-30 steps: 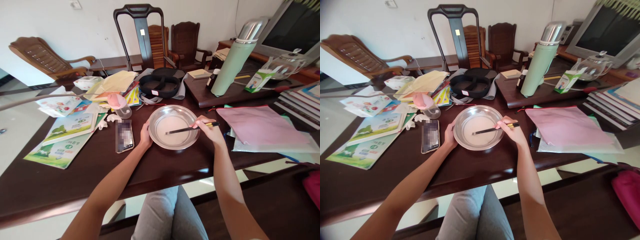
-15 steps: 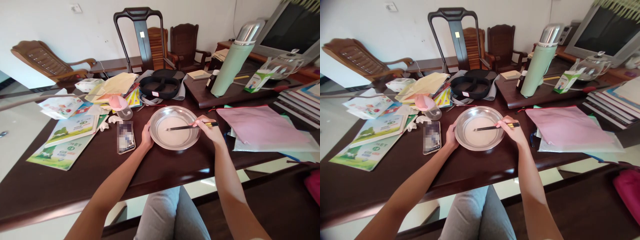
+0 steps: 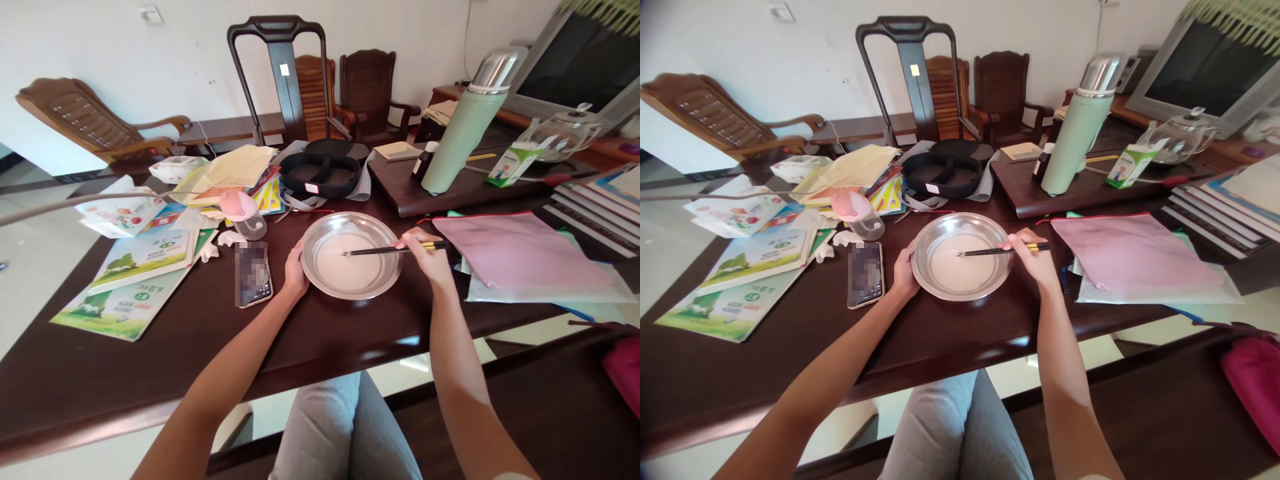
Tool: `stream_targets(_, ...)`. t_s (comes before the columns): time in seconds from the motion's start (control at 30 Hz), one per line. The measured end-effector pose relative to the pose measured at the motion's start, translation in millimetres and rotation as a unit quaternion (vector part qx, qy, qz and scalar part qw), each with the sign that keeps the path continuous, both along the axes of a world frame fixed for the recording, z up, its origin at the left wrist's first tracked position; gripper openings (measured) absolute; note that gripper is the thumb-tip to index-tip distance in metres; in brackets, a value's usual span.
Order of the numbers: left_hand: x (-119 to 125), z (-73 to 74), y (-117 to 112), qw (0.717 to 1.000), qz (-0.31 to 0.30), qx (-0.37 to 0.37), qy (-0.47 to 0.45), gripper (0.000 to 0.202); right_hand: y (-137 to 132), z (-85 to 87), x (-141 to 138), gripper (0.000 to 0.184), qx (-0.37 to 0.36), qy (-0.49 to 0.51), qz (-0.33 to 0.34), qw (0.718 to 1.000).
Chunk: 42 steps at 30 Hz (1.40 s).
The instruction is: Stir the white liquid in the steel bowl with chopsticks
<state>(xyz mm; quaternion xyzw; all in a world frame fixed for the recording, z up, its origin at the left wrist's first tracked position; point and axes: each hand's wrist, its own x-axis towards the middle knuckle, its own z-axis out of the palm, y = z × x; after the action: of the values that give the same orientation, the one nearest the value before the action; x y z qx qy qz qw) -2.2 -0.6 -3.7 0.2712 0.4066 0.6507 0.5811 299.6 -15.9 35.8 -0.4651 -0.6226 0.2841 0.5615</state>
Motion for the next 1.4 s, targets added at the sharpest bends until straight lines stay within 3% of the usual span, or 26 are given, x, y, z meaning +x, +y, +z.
stream_targets(0.1, -1, 0.1, 0, 1.000, -0.001, 0.004, 0.002, 0.033, -1, 0.0, 4, 0.067, 0.013, 0.046, -0.030, 0.998)
stream_targets(0.23, -2, -1.2, 0, 1.000, 0.006, 0.005, 0.005, 0.030, -3, 0.9, -3, 0.063, -0.018, -0.003, 0.061, 0.998)
stream_targets(0.3, -2, -2.3, 1, 1.000, 0.011, 0.000, 0.006, 0.031, -2, 0.4, -6, 0.062, -0.016, -0.030, 0.074, 0.997)
stream_targets(0.5, -2, -4.6, 1, 1.000, 0.015, 0.002, 0.013, 0.033, 1, 0.1, 3, 0.066, 0.008, 0.036, -0.044, 0.998)
stream_targets(0.73, 0, -3.3, 1, 1.000, 0.013, -0.002, 0.013, 0.035, -2, 0.8, -4, 0.063, -0.020, -0.019, 0.064, 0.998)
stream_targets(0.93, -1, -2.9, 1, 1.000, 0.013, -0.008, 0.014, 0.031, 1, 0.1, 4, 0.066, 0.013, 0.010, -0.039, 0.999)
stream_targets(1.03, -1, -2.3, 1, 1.000, 0.009, -0.004, 0.008, 0.028, -2, 2.8, 4, 0.068, -0.004, 0.025, 0.004, 1.000)
stream_targets(1.17, -1, -0.5, 0, 1.000, 0.005, -0.002, 0.006, 0.028, -3, 3.8, -4, 0.062, -0.027, -0.027, 0.077, 0.996)
stream_targets(1.33, 0, 1.7, 0, 1.000, 0.008, -0.012, 0.005, 0.030, -1, 2.6, 3, 0.065, -0.004, 0.010, -0.012, 1.000)
stream_targets(1.4, -1, 1.8, 0, 1.000, 0.006, -0.013, 0.004, 0.031, -2, 3.5, 6, 0.067, 0.002, 0.037, -0.017, 0.999)
